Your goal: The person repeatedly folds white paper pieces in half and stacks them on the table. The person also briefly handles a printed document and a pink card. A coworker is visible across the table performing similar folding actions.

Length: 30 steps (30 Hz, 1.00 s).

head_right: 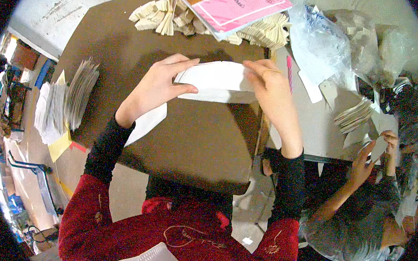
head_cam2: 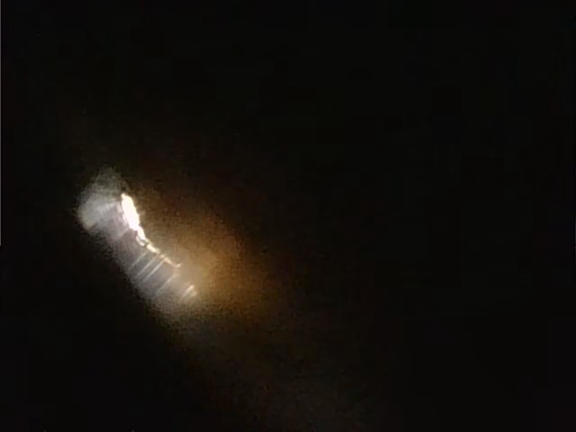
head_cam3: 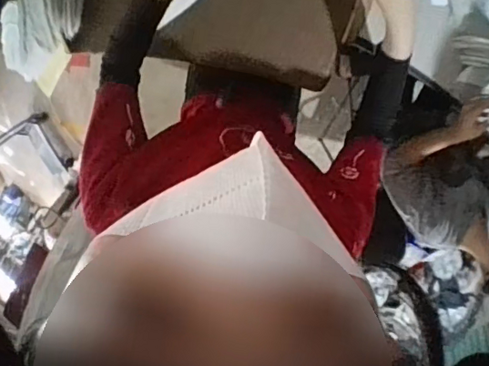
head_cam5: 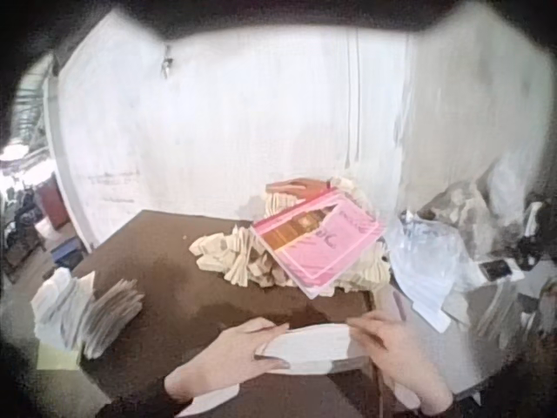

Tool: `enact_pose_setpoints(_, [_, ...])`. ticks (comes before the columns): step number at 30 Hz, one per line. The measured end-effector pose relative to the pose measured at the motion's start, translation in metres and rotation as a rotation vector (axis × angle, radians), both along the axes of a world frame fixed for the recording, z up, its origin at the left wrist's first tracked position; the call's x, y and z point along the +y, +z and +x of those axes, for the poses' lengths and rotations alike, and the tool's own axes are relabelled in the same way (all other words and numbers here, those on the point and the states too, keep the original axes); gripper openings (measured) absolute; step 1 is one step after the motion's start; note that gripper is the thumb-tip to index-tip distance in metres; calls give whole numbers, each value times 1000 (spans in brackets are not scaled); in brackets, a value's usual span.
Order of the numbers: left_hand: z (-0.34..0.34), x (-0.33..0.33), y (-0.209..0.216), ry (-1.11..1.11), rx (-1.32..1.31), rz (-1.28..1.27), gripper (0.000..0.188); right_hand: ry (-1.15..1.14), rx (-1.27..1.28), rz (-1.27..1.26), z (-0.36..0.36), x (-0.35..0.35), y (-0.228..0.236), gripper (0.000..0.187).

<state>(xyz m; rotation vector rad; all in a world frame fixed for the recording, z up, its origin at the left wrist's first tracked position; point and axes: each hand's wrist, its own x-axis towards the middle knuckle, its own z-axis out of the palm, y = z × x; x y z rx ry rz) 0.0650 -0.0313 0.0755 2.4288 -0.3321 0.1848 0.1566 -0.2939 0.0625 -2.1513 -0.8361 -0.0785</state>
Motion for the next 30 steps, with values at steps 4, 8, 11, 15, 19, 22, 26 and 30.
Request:
enact_pose_setpoints(4, [11,9,-9,-24,71,182,52,88,31,-160,19,7,-13,27])
enact_pose_setpoints(8, [6,12,-17,-8,100,202,53,112,-98,-263,12,7,-16,35])
enact_pose_setpoints(11, [4,9,-19,4,116,78,55,173,-60,-133,6,8,-15,47])
enact_pose_setpoints(15, [0,7,-20,18,136,-20,58,179,75,-145,5,7,-12,60])
enact_pose_setpoints(19, [-5,9,-25,-24,121,-111,60,193,36,-182,8,7,-12,65])
enact_pose_setpoints(22, [-4,10,-31,89,200,-103,59,202,39,-189,8,9,-14,60])
enact_pose_setpoints(26, [-4,7,-39,114,187,-127,56,213,52,-176,7,11,-17,56])
enact_pose_setpoints(30, [-3,6,-43,149,141,-210,57,241,98,-119,10,8,-23,59])
